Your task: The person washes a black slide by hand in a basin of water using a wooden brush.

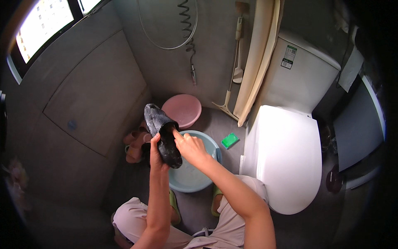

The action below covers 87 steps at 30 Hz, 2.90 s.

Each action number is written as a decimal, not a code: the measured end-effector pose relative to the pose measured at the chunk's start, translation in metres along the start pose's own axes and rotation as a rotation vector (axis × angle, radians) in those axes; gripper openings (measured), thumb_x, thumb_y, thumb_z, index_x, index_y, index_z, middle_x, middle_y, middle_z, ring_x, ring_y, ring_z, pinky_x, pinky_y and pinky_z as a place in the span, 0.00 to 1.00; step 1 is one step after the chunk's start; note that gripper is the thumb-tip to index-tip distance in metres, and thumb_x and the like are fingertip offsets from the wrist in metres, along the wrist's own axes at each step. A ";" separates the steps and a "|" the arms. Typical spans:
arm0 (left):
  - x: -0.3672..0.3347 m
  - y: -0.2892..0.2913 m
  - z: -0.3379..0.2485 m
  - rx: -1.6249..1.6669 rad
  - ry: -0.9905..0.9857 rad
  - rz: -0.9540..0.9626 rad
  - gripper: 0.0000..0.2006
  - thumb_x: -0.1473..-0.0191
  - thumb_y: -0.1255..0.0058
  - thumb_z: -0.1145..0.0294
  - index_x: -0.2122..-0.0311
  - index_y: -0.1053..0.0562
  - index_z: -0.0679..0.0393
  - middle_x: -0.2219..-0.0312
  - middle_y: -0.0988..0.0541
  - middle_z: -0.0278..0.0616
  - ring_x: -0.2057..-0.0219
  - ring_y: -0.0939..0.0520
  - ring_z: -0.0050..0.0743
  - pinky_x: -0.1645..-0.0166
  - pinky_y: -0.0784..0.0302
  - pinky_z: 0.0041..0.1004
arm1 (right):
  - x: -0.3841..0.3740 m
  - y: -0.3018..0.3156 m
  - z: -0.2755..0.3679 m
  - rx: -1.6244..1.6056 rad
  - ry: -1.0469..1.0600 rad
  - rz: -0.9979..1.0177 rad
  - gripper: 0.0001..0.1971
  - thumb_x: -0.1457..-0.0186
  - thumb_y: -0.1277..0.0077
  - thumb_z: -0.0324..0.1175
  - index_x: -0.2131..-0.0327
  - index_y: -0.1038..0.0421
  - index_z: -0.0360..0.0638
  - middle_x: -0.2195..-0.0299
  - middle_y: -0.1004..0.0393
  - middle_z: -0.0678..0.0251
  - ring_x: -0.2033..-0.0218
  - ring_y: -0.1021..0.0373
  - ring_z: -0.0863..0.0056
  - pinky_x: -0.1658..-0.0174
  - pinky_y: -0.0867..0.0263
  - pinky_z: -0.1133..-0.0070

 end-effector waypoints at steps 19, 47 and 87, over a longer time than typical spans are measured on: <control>-0.002 0.006 -0.013 0.118 -0.058 0.060 0.16 0.44 0.50 0.59 0.56 0.28 0.59 0.61 0.21 0.39 0.60 0.20 0.32 0.52 0.24 0.30 | 0.019 -0.002 0.013 -0.108 -0.102 0.158 0.32 0.40 0.55 0.39 0.35 0.53 0.55 0.77 0.26 0.51 0.77 0.28 0.47 0.72 0.31 0.57; -0.002 0.024 -0.040 0.271 -0.250 0.111 0.32 0.47 0.59 0.44 0.46 0.33 0.61 0.53 0.24 0.50 0.54 0.23 0.54 0.47 0.26 0.46 | 0.050 0.029 0.055 -0.051 0.051 0.335 0.34 0.43 0.51 0.39 0.34 0.52 0.55 0.84 0.27 0.58 0.83 0.27 0.57 0.80 0.31 0.63; -0.015 0.050 -0.018 0.118 -0.026 -0.089 0.28 0.40 0.62 0.40 0.53 0.31 0.59 0.60 0.23 0.39 0.59 0.21 0.32 0.54 0.23 0.34 | 0.039 0.045 0.039 -0.065 0.123 0.320 0.32 0.44 0.51 0.37 0.36 0.49 0.56 0.83 0.27 0.60 0.83 0.29 0.56 0.80 0.34 0.63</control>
Point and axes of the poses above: each hand's wrist, its own x-axis away from the middle knuckle, its own y-axis out of the back of the hand, z = x × y, the point moved 3 cm from there along -x, towards the middle knuckle
